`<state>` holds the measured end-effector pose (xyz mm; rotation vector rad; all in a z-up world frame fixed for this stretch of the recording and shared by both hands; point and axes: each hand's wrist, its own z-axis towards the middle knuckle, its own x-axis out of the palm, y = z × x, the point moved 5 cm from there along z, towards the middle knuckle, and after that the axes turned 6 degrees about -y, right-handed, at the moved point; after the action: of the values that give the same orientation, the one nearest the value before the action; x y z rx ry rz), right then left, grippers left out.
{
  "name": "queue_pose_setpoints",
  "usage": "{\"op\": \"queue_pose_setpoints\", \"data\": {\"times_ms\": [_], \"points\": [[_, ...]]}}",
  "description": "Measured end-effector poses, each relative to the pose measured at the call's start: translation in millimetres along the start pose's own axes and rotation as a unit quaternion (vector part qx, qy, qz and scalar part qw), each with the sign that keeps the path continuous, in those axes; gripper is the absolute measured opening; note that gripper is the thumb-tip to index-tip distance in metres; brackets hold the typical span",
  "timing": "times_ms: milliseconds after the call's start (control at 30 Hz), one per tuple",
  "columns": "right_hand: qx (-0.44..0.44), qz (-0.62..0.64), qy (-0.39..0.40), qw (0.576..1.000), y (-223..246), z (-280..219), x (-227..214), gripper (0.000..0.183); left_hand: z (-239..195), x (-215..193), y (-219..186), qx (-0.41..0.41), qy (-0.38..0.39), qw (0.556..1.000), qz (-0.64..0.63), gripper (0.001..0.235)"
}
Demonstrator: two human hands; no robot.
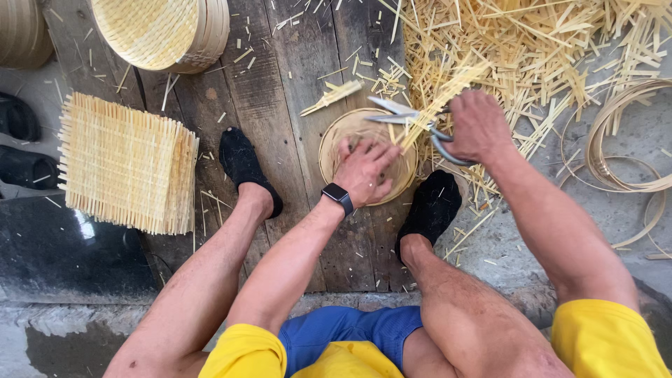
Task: The person sits on the floor and repeatedly places a circular bamboo frame onto a flat woven bamboo mat. They use shears to trim the excess bamboo strips around the frame's edge, then remove the frame and set the trimmed mat aside. This process is repeated multiple times with different mats.
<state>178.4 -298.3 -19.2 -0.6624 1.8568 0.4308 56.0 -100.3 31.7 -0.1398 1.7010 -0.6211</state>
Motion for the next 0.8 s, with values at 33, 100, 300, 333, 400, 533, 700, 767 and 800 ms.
{"op": "queue_pose_setpoints", "data": {"times_ms": [33,100,300,333,400,533,700,767,800], "points": [[-0.011,-0.009,-0.021,1.000,6.8,1.4,-0.9,0.062,-1.1,4.8,1.1,0.010,0.017,1.000,-0.004,0.074],[-0.004,0.026,0.015,1.000,13.0,-0.9,8.6,0.052,-8.4,9.6,5.6,0.026,0.055,0.998,-0.013,0.070],[0.239,0.246,0.034,0.939,-49.4,-6.6,55.1,0.040,-14.2,-11.7,10.5,0.097,-0.091,0.987,-0.094,0.070],[0.304,0.269,0.032,0.913,-65.6,-11.2,66.0,0.046,-14.6,-15.7,21.3,0.039,-0.146,0.980,-0.131,0.062],[0.341,0.208,-0.003,0.917,-89.0,-19.6,77.7,0.061,-12.0,-17.7,48.7,-0.074,-0.253,0.943,-0.206,0.047],[0.304,0.244,-0.106,0.915,-68.8,-30.2,86.1,0.073,4.0,12.6,113.3,-0.289,-0.158,0.929,-0.169,0.051],[0.163,0.616,-0.014,0.770,43.7,-15.5,87.2,0.048,36.3,47.6,134.5,-0.320,-0.061,0.928,-0.180,0.036],[0.201,0.635,0.033,0.746,63.1,-9.5,85.4,0.037,39.5,53.4,127.4,-0.303,-0.071,0.929,-0.199,0.033],[0.224,0.622,0.034,0.749,70.3,-9.5,82.2,0.036,31.7,52.5,127.0,-0.312,-0.069,0.924,-0.209,0.033]]}}
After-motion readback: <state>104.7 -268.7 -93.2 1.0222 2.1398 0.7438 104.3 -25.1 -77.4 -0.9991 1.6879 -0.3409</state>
